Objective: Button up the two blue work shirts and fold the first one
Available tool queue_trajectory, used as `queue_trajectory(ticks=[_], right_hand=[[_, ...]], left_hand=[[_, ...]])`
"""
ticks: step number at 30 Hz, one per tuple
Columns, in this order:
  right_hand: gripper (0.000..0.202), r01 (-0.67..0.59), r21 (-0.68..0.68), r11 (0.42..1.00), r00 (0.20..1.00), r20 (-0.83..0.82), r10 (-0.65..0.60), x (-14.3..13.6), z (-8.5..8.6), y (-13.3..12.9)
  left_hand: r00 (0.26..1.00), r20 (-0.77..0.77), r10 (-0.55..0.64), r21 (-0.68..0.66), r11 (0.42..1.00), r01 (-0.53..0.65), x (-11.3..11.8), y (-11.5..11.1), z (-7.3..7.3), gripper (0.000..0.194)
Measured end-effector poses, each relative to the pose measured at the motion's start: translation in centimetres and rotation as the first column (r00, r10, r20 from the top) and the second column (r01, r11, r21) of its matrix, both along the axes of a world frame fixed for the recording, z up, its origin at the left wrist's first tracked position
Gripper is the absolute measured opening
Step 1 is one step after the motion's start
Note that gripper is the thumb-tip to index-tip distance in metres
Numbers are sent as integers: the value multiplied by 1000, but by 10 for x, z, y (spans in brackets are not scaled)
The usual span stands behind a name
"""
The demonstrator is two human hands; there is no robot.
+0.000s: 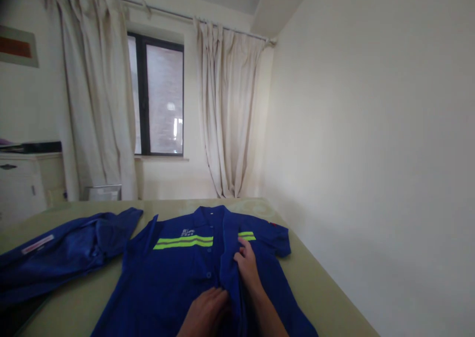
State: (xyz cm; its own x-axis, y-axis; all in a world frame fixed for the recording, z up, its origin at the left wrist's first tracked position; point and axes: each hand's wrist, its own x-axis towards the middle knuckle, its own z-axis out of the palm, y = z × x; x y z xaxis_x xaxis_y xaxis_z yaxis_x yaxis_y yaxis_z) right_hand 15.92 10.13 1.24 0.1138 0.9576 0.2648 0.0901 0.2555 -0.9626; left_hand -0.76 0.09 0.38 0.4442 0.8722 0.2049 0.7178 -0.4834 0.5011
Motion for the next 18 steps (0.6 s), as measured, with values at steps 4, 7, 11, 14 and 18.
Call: queue_trajectory(ticks=[4,7,11,14,18], right_hand=[[59,-149,-79,986,989,11,151,9,28,-18],[58,-253,-161,954,951,138,276,4,37,-32],[48,-366,-123,922,884,262,386,-22,24,-54],[44,-454,-128,882,793,393,465,-38,16,-71],[37,-494,-145,857,759,408,507,-34,17,-80]], left_hand=[[776,485,403,-11,890,-455,-47,13,7,37],[615,622,485,-29,799,-601,-83,17,11,39],[916,324,235,-12,970,-244,-95,3,10,77],[995,-6,100,-129,987,-100,-84,-7,11,114],[957,-285,60,-69,994,-83,-73,-5,18,100]])
